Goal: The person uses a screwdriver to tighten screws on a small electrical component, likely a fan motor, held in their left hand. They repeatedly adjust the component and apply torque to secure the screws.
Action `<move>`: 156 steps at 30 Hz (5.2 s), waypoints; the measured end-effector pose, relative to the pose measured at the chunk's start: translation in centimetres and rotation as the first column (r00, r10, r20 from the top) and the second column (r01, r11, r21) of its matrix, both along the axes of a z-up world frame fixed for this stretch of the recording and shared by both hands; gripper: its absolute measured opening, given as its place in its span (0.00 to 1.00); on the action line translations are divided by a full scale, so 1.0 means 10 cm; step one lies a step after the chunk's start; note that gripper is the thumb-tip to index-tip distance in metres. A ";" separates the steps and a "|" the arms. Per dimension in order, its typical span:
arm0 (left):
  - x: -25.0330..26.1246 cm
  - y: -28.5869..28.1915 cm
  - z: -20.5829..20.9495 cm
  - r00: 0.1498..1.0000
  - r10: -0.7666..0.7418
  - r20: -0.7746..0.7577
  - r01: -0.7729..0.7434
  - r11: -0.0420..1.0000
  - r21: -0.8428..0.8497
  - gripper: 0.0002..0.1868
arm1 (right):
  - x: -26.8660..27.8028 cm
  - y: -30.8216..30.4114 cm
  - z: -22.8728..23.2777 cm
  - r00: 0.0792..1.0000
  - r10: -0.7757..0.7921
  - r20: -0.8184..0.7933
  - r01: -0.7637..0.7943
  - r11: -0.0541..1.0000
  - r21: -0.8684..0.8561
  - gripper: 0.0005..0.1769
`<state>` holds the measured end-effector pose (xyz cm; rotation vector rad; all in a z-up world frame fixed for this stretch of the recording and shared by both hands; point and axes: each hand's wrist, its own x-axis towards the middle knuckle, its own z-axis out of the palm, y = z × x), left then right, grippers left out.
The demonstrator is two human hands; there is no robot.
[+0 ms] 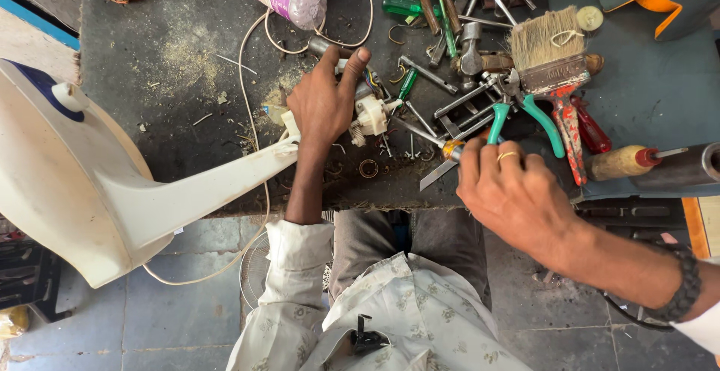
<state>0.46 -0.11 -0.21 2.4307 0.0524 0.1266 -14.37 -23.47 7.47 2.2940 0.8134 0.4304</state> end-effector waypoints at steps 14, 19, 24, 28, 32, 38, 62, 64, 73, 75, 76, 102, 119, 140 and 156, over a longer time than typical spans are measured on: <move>0.03 0.01 -0.08 1.000 -0.011 0.007 0.011 1.000 -0.005 0.37 | -0.05 0.21 0.01 0.980 0.017 0.198 0.008 0.992 -0.125 0.18; 0.04 0.02 -0.14 0.998 -0.013 0.056 0.013 1.000 0.000 0.39 | -0.12 0.32 -0.03 0.931 0.158 0.330 -0.118 0.983 -0.138 0.17; 0.05 0.02 -0.15 0.999 -0.021 0.041 0.021 1.000 -0.008 0.39 | -0.16 0.30 -0.03 0.955 0.102 0.277 -0.109 0.994 0.010 0.14; 0.04 0.02 -0.15 0.998 -0.023 0.063 0.022 1.000 0.012 0.39 | -0.06 0.19 -0.04 0.992 0.118 0.049 -0.125 0.805 0.579 0.18; 0.04 0.03 -0.15 0.997 -0.024 0.072 0.024 1.000 -0.009 0.40 | -0.13 0.16 -0.07 0.973 0.181 0.143 -0.196 0.321 0.927 0.09; 0.04 0.04 -0.16 0.994 -0.030 0.107 0.034 0.999 -0.028 0.41 | -0.17 0.26 -0.26 0.905 0.163 0.393 -0.352 -0.232 0.907 0.14; 0.00 0.02 -0.10 0.994 -0.019 0.112 0.020 1.000 -0.009 0.37 | -0.01 0.30 -0.51 0.742 0.632 0.224 0.444 -0.713 0.542 0.31; 0.02 0.03 -0.12 0.994 -0.014 0.107 0.014 1.000 0.001 0.37 | 0.07 0.22 -0.50 0.647 0.708 0.283 0.495 -0.673 0.550 0.33; 0.03 0.02 -0.12 0.997 -0.014 0.079 0.014 1.000 -0.005 0.37 | 0.12 0.09 -0.44 0.474 0.872 0.126 0.541 -0.401 0.739 0.25; 0.01 0.02 -0.11 0.998 -0.004 0.065 0.004 1.000 0.008 0.36 | -0.01 0.21 -0.39 0.741 0.671 -0.022 0.496 -0.526 0.691 0.23; 0.00 0.02 -0.11 0.999 0.002 0.051 -0.004 1.000 0.023 0.36 | -0.07 0.29 -0.37 0.837 0.537 -0.105 0.457 -0.581 0.674 0.23; 0.04 0.02 -0.16 0.994 -0.013 0.104 0.016 0.999 -0.028 0.35 | 0.07 0.82 -1.04 0.810 0.065 0.582 -0.345 -0.750 0.564 0.30; 0.04 0.00 -0.15 0.995 -0.007 0.095 0.011 0.999 -0.043 0.33 | -0.11 0.44 -1.03 0.883 -0.089 0.462 -0.462 0.016 0.887 0.20; 0.05 0.01 -0.20 0.993 -0.014 0.117 0.019 0.999 -0.039 0.34 | -0.57 0.06 -0.61 0.979 -0.121 -0.164 0.190 0.252 0.949 0.14; 0.02 0.02 -0.15 0.996 0.003 0.084 -0.001 1.000 -0.020 0.34 | -0.61 0.08 -0.78 0.996 -0.056 -0.073 0.088 0.340 0.936 0.18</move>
